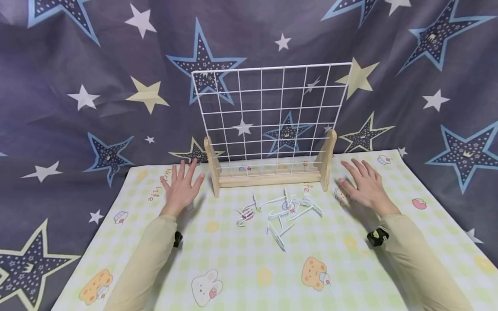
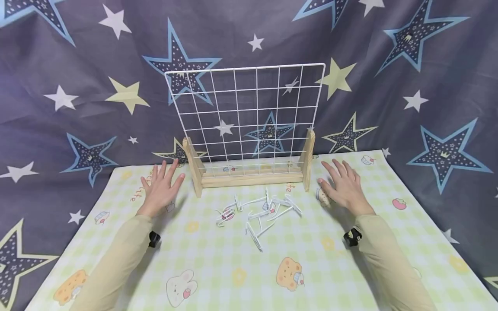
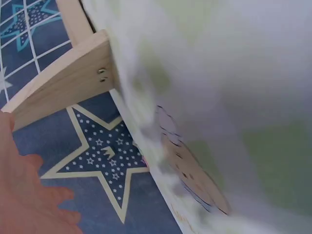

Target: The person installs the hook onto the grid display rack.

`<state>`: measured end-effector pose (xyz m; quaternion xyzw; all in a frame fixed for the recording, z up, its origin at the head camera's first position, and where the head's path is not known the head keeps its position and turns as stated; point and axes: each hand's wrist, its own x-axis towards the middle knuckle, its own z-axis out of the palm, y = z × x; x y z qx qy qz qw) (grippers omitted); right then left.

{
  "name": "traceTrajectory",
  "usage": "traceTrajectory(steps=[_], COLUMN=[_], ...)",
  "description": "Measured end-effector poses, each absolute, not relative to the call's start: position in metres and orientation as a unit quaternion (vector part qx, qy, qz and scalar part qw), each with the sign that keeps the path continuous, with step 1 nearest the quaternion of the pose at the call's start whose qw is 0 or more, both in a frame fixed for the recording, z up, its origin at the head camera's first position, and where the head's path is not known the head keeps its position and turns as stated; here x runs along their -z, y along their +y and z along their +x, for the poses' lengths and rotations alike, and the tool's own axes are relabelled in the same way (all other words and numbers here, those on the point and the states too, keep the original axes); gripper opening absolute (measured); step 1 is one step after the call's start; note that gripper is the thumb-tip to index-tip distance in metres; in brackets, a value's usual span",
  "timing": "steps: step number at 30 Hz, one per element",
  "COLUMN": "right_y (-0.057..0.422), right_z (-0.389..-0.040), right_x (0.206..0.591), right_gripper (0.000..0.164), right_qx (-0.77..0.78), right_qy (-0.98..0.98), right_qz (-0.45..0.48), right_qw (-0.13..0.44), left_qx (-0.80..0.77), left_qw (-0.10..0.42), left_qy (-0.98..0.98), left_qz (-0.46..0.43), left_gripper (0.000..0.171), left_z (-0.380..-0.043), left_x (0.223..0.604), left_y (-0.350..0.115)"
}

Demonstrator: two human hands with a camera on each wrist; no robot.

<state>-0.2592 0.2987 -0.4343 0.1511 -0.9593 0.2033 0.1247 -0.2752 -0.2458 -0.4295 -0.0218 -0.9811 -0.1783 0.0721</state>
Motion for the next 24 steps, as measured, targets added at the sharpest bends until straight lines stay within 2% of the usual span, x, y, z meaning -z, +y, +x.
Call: traceTrajectory(steps=[6, 10, 15, 19, 24], right_y=[0.283, 0.267, 0.249, 0.24, 0.225], right_z=[-0.262, -0.263, -0.26, -0.259, -0.259], right_x=[0.432, 0.432, 0.432, 0.433, 0.429], right_gripper=[0.045, 0.041, 0.04, 0.038, 0.034], right_qx=[-0.286, -0.312, -0.326, -0.336, -0.365], right_qy=[-0.911, -0.892, -0.891, -0.884, -0.86], right_qz=[0.225, 0.253, 0.23, 0.201, 0.211], right_qw=[0.191, 0.207, 0.217, 0.255, 0.288], left_qx=[0.238, 0.267, 0.316, 0.367, 0.419], left_qw=[0.113, 0.127, 0.152, 0.17, 0.183], left_qy=[-0.963, -0.953, -0.933, -0.907, -0.88], left_qz=[-0.053, -0.059, -0.084, -0.113, -0.128], left_gripper=[0.065, 0.066, 0.063, 0.059, 0.054], left_z=[-0.288, -0.293, -0.3, -0.306, -0.316], left_x=[0.417, 0.41, 0.403, 0.394, 0.382], left_y=[-0.235, -0.23, -0.225, -0.219, -0.21])
